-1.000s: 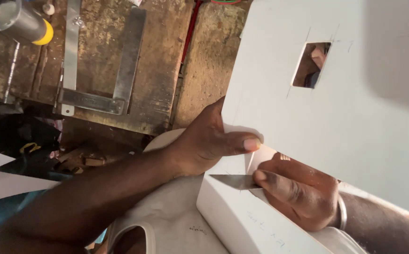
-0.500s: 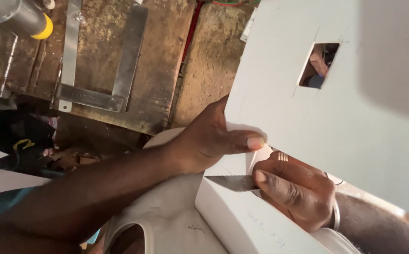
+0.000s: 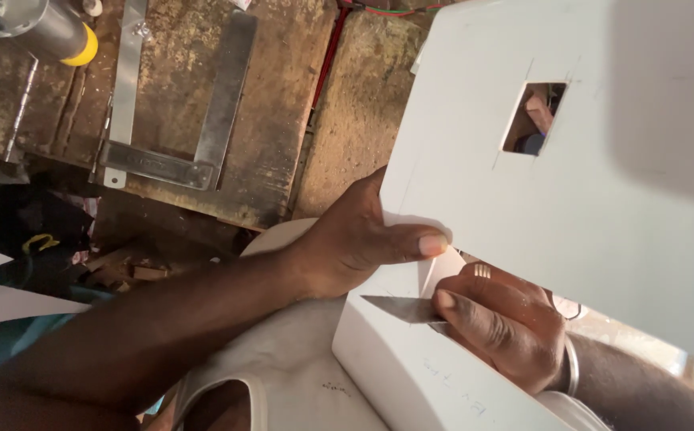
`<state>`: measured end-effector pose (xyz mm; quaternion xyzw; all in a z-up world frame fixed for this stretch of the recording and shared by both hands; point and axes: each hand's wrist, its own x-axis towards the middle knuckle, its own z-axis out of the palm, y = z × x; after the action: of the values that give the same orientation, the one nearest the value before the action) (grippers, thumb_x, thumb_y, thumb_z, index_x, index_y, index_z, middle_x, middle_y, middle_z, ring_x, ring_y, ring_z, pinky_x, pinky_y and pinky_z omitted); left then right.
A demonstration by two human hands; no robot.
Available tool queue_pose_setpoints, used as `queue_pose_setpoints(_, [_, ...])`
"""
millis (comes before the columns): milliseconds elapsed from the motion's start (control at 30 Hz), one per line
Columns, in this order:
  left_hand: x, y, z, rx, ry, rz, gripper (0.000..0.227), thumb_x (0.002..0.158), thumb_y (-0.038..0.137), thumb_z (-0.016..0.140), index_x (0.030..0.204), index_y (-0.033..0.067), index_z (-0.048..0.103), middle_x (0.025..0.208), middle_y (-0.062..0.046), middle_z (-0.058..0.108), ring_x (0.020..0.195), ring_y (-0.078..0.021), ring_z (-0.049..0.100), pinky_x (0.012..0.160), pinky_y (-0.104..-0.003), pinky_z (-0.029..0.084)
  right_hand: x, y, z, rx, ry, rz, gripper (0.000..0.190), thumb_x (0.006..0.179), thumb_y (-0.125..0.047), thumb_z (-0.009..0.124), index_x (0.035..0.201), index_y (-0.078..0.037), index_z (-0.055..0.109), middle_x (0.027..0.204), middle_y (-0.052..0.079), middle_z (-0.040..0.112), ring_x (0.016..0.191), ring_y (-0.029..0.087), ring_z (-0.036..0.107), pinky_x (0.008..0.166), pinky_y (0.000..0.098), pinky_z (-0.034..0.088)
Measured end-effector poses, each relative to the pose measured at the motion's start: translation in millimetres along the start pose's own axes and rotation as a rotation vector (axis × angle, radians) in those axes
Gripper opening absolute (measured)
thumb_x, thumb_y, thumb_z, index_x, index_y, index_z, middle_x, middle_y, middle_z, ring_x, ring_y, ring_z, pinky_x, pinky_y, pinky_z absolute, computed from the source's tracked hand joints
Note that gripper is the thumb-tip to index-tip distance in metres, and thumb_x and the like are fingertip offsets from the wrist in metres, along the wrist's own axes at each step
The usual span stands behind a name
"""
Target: The recorder is assembling an electrical breaker panel by cleaning the cover and inserting several miniature circuit breakers into the mounting slots.
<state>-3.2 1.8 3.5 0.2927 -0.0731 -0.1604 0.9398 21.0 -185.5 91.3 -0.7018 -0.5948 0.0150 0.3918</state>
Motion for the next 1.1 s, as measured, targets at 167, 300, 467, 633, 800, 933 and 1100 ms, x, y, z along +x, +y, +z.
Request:
queue_pose_setpoints(167, [0.9, -3.2, 5.3, -0.051, -0.005, -0.027, 0.092, 0.084, 0.034, 0.090, 0.152, -0.0016, 0.038, 0.135, -0.014, 0.058, 0.129, -0.0214, 0.055, 0.111, -0.041, 0.048, 5.2, -6.5, -4.7, 0.042, -0.054, 0.035, 0.068, 0.090, -0.007, 0.072, 0.152, -0.011, 0.043, 0.089, 0.011, 0.066, 0.072, 0.017, 0.067, 0.059, 0.0298, 0.054])
queue_pose_setpoints(300, [1.0, -0.3, 3.4, -0.004, 0.024, -0.044, 0.091, 0.084, 0.035, 0.091, 0.151, -0.0017, 0.039, 0.134, -0.014, 0.059, 0.128, -0.0219, 0.056, 0.110, -0.041, 0.048, -17.5, 4.0, -1.3, -0.070, -0.029, 0.018, 0.065, 0.092, -0.011, 0.074, 0.151, -0.012, 0.047, 0.089, 0.010, 0.071, 0.068, 0.013, 0.064, 0.055, 0.0302, 0.049])
queue_pose_setpoints(467, [4.5, -3.5, 7.1, 0.017, 0.014, -0.033, 0.092, 0.084, 0.038, 0.090, 0.150, 0.0004, 0.038, 0.134, -0.013, 0.059, 0.128, -0.0222, 0.056, 0.110, -0.041, 0.049, 8.7, -3.6, -8.9, 0.049, -0.082, 0.015, 0.060, 0.094, -0.007, 0.071, 0.148, -0.008, 0.045, 0.086, 0.011, 0.065, 0.070, 0.016, 0.065, 0.055, 0.0305, 0.052])
queue_pose_setpoints(633, [5.1, 2.8, -0.4, 0.045, -0.002, 0.014, 0.094, 0.085, 0.041, 0.088, 0.152, -0.0018, 0.038, 0.135, -0.014, 0.059, 0.130, -0.0232, 0.055, 0.112, -0.042, 0.049, -23.7, 11.7, 0.2, -0.096, 0.008, 0.019, 0.060, 0.094, -0.009, 0.076, 0.148, -0.012, 0.050, 0.089, 0.011, 0.070, 0.073, 0.017, 0.067, 0.058, 0.0316, 0.052])
queue_pose_setpoints(800, [4.5, -7.1, 3.1, 0.011, 0.005, -0.008, 0.095, 0.083, 0.041, 0.091, 0.150, -0.0007, 0.037, 0.132, -0.014, 0.059, 0.129, -0.0240, 0.057, 0.110, -0.044, 0.050, -3.3, -1.4, -1.8, 0.031, 0.036, 0.023, 0.071, 0.085, -0.003, 0.073, 0.151, -0.015, 0.048, 0.088, 0.010, 0.066, 0.075, 0.020, 0.069, 0.062, 0.0331, 0.057])
queue_pose_setpoints(933, [5.3, -0.9, -1.2, -0.009, 0.006, -0.013, 0.095, 0.084, 0.040, 0.091, 0.151, -0.0002, 0.038, 0.133, -0.013, 0.058, 0.128, -0.0232, 0.055, 0.110, -0.043, 0.049, -20.3, 8.9, -0.6, -0.088, 0.007, 0.070, 0.074, 0.084, 0.000, 0.082, 0.149, -0.015, 0.050, 0.089, 0.011, 0.068, 0.072, 0.016, 0.066, 0.059, 0.0311, 0.054])
queue_pose_setpoints(1100, [4.7, -4.7, 0.7, -0.018, -0.016, 0.002, 0.094, 0.085, 0.038, 0.091, 0.152, 0.0004, 0.037, 0.135, -0.013, 0.057, 0.130, -0.0230, 0.054, 0.111, -0.043, 0.048, -8.5, -2.1, 1.8, 0.053, 0.048, 0.093, 0.072, 0.086, -0.002, 0.074, 0.152, -0.018, 0.051, 0.088, 0.008, 0.066, 0.076, 0.018, 0.067, 0.065, 0.0335, 0.056])
